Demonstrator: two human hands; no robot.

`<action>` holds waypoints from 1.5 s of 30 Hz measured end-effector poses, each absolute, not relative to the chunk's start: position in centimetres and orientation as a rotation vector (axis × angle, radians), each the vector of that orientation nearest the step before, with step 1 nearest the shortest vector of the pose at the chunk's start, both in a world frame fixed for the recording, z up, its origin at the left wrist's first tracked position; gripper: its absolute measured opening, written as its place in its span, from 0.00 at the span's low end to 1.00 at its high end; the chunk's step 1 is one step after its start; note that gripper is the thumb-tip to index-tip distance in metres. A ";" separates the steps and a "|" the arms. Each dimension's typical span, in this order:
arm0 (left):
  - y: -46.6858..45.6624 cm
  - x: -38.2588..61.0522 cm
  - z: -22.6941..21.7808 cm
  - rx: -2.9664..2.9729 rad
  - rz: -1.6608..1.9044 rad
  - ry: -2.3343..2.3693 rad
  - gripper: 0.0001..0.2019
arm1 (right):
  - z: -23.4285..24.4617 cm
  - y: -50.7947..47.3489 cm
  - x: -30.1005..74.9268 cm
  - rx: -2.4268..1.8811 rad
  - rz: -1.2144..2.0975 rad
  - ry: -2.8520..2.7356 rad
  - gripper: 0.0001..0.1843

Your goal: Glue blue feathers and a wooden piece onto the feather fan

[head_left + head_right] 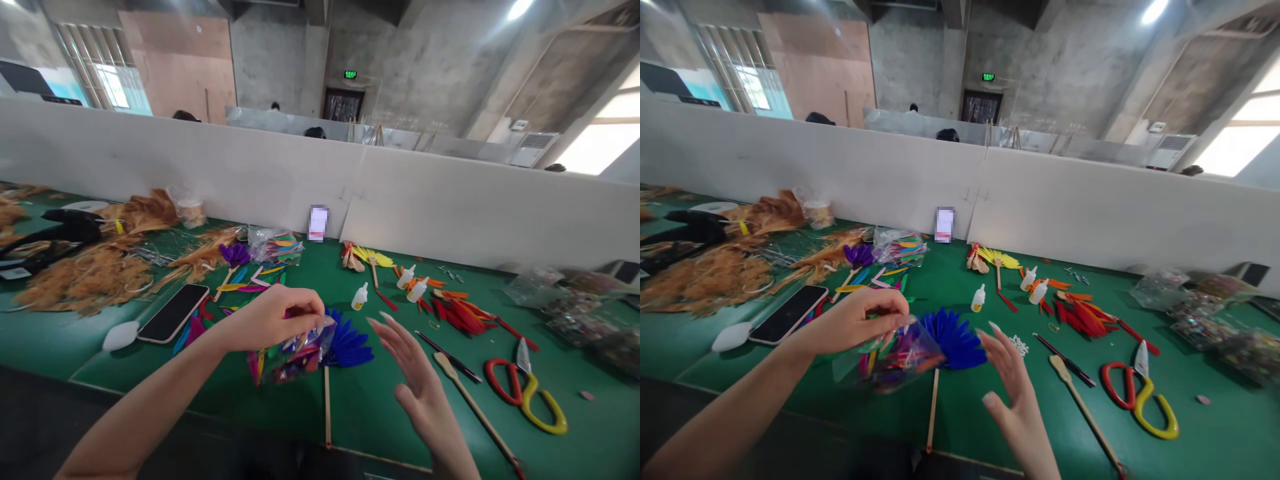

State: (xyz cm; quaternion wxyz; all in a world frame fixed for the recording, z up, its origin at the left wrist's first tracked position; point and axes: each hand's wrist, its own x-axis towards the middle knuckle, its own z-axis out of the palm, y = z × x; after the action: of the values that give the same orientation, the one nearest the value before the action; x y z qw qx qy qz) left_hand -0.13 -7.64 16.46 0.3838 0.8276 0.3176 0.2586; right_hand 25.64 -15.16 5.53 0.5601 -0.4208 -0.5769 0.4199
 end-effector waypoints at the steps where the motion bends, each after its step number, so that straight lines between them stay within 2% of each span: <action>1: -7.6 0.1 17.1 2.187 0.614 0.779 0.09 | 7.1 -14.6 25.0 -1.002 0.917 -1.469 0.42; 3: -7.3 0.5 18.3 2.324 0.544 0.738 0.08 | 10.2 -13.3 23.1 -1.006 0.827 -1.683 0.43; 4: -7.1 0.6 18.8 2.367 0.514 0.738 0.08 | 11.5 -12.6 21.9 -1.009 0.799 -1.763 0.38; 6: -6.8 0.3 19.5 2.388 0.498 0.798 0.08 | 13.2 -11.3 19.8 -1.041 0.763 -1.863 0.21; 9: -6.9 -0.9 19.5 2.281 0.600 0.940 0.08 | 13.7 -10.2 18.0 -1.037 0.765 -1.831 0.23; 12: -7.8 -2.4 18.0 2.189 0.724 1.054 0.13 | 13.2 -10.2 17.7 -1.040 0.755 -1.676 0.21; 15: -8.8 -3.0 16.1 2.164 0.857 1.185 0.10 | 12.9 -10.5 17.7 -1.082 0.772 -1.539 0.22; 18: -9.1 -2.6 15.1 2.118 1.006 1.223 0.14 | 13.2 -10.6 17.5 -1.110 0.751 -1.459 0.20; 21: -8.8 -2.1 15.4 2.082 1.148 1.223 0.14 | 13.4 -10.5 17.6 -1.118 0.695 -1.460 0.18; 27: -8.3 -1.9 15.8 1.883 1.185 1.021 0.14 | 13.5 -10.2 17.7 -1.066 0.701 -1.385 0.18; 31: -7.6 -1.2 14.5 1.710 1.019 0.817 0.26 | 13.9 -9.1 17.7 -1.021 0.682 -1.238 0.18; 33: -6.9 -0.8 13.9 1.719 0.878 0.872 0.27 | 14.2 -8.1 17.9 -1.015 0.662 -1.160 0.19; 35: -6.0 -0.3 13.5 1.759 0.847 0.963 0.21 | 14.1 -7.0 18.4 -1.011 0.665 -1.109 0.20; 37: -4.9 0.1 13.5 1.795 0.919 1.020 0.17 | 13.4 -6.1 18.9 -0.963 0.759 -1.110 0.26; 40: -3.5 0.7 13.8 1.777 1.097 1.025 0.14 | 11.4 -5.7 19.5 -0.774 1.054 -1.189 0.39; 41: -3.1 0.9 13.9 1.752 1.151 1.012 0.13 | 10.5 -5.8 19.4 -0.739 1.154 -1.231 0.40; 45: -1.8 1.6 13.9 1.668 1.193 0.984 0.14 | 7.5 -6.4 18.4 -0.859 1.409 -1.388 0.21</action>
State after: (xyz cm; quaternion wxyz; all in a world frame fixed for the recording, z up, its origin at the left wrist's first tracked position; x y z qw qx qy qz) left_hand 1.65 -1.84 13.90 0.4200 0.6654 0.3926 0.4761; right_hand 18.44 -6.40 7.47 0.4732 -0.3509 -0.5671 0.5756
